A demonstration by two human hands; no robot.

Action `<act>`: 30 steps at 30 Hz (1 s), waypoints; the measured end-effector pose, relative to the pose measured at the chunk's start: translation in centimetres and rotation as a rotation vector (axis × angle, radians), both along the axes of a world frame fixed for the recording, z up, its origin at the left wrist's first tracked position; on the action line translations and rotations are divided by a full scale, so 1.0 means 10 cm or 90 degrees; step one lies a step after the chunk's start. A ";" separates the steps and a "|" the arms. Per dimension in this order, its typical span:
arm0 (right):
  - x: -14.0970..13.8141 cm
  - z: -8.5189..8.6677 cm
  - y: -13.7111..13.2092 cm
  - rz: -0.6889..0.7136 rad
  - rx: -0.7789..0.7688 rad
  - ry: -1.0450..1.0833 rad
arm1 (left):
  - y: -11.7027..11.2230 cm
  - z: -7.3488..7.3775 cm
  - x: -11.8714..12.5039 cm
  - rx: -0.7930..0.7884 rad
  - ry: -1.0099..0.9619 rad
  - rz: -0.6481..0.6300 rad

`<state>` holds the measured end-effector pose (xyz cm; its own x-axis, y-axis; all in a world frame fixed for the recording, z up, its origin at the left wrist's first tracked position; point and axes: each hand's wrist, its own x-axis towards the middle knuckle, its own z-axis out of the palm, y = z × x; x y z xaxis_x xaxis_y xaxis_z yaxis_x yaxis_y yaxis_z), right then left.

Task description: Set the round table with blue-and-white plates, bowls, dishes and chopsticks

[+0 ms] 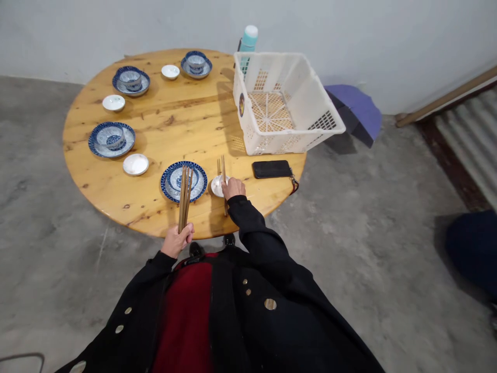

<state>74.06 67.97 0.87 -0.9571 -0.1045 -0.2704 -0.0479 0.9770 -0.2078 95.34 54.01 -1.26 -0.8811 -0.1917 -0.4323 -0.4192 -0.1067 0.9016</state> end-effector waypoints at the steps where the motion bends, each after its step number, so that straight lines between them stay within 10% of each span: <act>1: 0.03 0.06 0.01 -0.001 -0.015 0.023 | 0.00 0.02 -0.01 0.005 -0.002 0.002; 11: 0.78 0.68 -0.17 0.040 -0.799 -0.168 | 0.05 0.33 -0.03 0.189 -0.008 -0.109; 23: 0.96 0.82 -0.05 -0.003 -0.869 -0.161 | 0.13 0.38 0.05 0.230 0.011 -0.215; 30: 1.00 1.06 0.08 0.118 -0.884 -0.134 | 0.21 0.48 0.03 0.009 0.084 -0.147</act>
<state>84.09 68.80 11.48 -0.8556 -0.5172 0.0210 0.0011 -0.0424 -0.9991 95.67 56.07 3.56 -0.9496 0.0265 -0.3122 -0.3130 -0.0342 0.9491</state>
